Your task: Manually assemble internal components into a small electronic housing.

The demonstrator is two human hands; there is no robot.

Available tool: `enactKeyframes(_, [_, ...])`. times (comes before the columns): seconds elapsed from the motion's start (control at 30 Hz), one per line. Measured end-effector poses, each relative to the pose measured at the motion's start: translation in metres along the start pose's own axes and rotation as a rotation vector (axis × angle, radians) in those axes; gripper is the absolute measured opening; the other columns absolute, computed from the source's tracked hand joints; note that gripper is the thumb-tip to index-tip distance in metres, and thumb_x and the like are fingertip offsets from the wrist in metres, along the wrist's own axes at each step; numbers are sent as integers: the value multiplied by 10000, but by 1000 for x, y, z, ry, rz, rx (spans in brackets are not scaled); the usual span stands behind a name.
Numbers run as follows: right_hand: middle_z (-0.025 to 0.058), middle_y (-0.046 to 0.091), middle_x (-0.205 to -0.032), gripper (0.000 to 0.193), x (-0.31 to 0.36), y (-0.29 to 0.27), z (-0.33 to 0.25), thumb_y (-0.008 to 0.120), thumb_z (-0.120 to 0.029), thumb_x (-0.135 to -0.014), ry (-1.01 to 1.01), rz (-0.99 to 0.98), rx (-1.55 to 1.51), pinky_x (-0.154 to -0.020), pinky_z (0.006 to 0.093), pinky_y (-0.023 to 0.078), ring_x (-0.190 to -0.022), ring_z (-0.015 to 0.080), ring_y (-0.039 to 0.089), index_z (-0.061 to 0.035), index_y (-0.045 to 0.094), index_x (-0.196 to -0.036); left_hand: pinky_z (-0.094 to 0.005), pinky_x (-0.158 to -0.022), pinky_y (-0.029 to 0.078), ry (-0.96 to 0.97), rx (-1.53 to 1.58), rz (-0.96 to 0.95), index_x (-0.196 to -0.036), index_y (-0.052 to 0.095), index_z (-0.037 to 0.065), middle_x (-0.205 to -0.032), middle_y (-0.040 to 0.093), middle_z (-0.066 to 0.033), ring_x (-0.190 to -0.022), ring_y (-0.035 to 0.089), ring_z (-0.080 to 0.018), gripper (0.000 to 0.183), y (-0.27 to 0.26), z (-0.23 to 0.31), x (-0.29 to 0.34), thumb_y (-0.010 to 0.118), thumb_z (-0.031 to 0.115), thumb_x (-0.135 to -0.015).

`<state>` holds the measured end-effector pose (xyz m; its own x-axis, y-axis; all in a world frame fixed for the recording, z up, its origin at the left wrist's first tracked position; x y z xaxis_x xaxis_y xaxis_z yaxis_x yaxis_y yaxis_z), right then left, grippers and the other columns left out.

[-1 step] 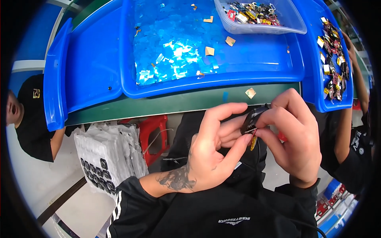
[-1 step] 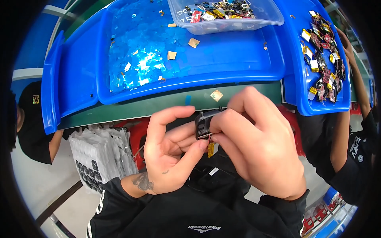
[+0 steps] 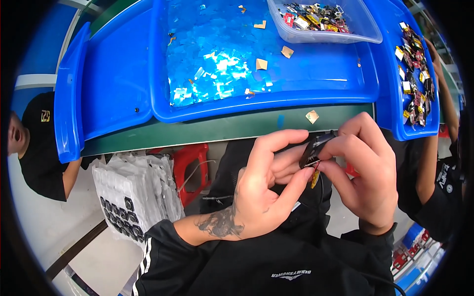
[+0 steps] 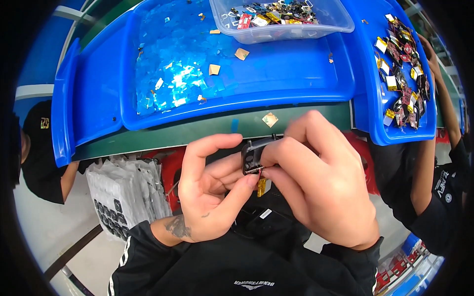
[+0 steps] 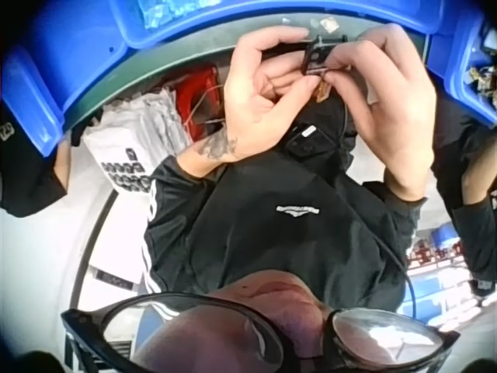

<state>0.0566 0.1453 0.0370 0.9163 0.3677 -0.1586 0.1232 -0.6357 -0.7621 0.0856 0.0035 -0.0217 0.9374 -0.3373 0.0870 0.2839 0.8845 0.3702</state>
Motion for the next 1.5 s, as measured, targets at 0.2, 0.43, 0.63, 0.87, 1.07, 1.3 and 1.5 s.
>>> enactKeyframes(0.2, [68,519,-741,227,15,5,5,757,65,-616,106,155,-186,-519,287,411,-619,184,534,-28,653,-795,-306,-922,511,102,39,42,-1296,333,-32,-1242,570,-232,-1112,600,-216,434,2,-4,3,516,-94,-908])
enactKeyframes(0.43, [26,500,-707,296,33,9,5,822,35,-560,102,253,-203,-479,243,351,-595,129,481,-67,707,-814,-381,-1013,437,174,61,-58,-1268,253,-20,-1263,498,-365,-1238,492,-367,420,5,-6,5,423,-151,-907])
enactKeyframes(0.63, [17,488,-729,350,38,5,6,848,-9,-540,52,261,-131,-492,241,351,-619,126,484,-95,727,-857,-375,-989,457,111,70,-97,-1253,261,-17,-1273,472,-390,-1211,520,-360,407,4,-6,6,439,-138,-908])
enactKeyframes(0.87, [31,491,-788,370,49,-14,21,831,3,-543,39,361,-5,-529,255,356,-639,146,482,-124,730,-876,-261,-830,511,154,-69,-114,-1231,278,-24,-1245,498,-392,-1097,606,-285,406,7,3,1,475,-139,-895])
enactKeyframes(1.07, [23,412,-835,368,39,-16,17,770,-41,-476,-141,144,49,-549,279,355,-643,141,469,-124,729,-833,-213,-742,498,110,-117,-128,-1229,275,-25,-1237,516,-380,-1036,632,-228,427,7,1,2,497,-144,-885])
enactKeyframes(1.3, [-3,450,-756,342,41,-12,21,796,-74,-474,-186,167,39,-466,259,309,-562,119,475,-139,729,-802,-241,-767,512,117,-146,-125,-1231,290,-42,-1210,551,-337,-1059,632,-265,442,6,0,3,536,-136,-876])
enactKeyframes(1.5, [-17,434,-712,337,37,-10,21,808,-100,-438,-211,134,-3,-463,256,313,-558,118,471,-147,730,-763,-259,-794,533,121,-159,-181,-1220,299,-56,-1163,580,-293,-1135,593,-329,433,7,-3,3,554,-120,-876])
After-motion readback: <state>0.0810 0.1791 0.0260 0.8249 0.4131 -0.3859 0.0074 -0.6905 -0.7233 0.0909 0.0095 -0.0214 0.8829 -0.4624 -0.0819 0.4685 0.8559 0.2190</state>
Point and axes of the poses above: each hand's wrist, its own x-axis away from the middle knuckle, its own y-axis out of the palm, z = x × y, the point moved 4 cm from there along -x, towards the middle knuckle
